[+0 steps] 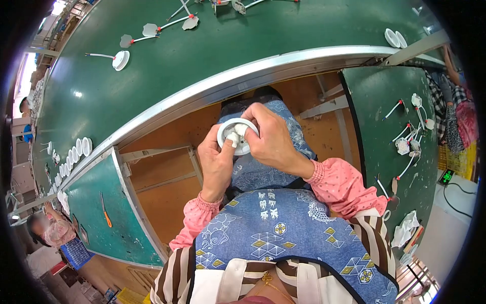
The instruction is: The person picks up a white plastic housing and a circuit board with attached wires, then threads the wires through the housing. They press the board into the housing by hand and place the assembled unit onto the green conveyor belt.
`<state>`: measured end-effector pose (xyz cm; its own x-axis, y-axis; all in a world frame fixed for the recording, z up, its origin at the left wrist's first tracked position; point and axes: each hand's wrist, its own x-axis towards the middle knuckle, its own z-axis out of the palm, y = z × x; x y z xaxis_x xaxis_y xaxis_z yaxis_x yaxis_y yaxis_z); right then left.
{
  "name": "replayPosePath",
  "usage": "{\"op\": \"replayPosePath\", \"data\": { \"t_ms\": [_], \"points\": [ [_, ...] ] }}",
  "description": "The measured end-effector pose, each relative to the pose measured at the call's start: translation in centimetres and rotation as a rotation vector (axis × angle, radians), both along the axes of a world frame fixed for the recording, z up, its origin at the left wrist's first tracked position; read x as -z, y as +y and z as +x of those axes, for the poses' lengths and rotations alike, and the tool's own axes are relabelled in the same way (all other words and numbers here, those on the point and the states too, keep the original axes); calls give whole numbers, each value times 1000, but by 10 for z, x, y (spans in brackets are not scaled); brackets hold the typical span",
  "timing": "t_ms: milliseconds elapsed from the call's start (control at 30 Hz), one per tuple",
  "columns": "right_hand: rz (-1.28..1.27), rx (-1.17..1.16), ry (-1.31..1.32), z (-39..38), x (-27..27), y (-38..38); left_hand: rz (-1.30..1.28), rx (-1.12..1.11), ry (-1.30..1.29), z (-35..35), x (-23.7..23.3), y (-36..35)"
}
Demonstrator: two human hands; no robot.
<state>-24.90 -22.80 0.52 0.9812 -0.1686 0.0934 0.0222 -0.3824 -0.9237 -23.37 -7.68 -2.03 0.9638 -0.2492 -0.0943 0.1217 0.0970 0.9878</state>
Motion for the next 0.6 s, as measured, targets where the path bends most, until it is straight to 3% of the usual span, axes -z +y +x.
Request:
{"op": "replayPosePath", "data": {
  "t_ms": [167, 267, 400, 533, 600],
  "points": [
    [195, -88, 111, 1, 6, -3, 187, 311, 43, 23, -12, 24],
    [239, -46, 72, 1, 3, 1, 197, 182, -168, 17, -17, 18],
    [268, 7, -19, -5, 6, 16, 50, -73, -102, 1, -20, 3],
    [272, 54, -79, -11, 4, 27, 103, -164, -218, -10, -18, 0],
    [227, 91, -94, -16, 7, 31, 122, -176, -131, -7, -22, -4]
  ]
}}
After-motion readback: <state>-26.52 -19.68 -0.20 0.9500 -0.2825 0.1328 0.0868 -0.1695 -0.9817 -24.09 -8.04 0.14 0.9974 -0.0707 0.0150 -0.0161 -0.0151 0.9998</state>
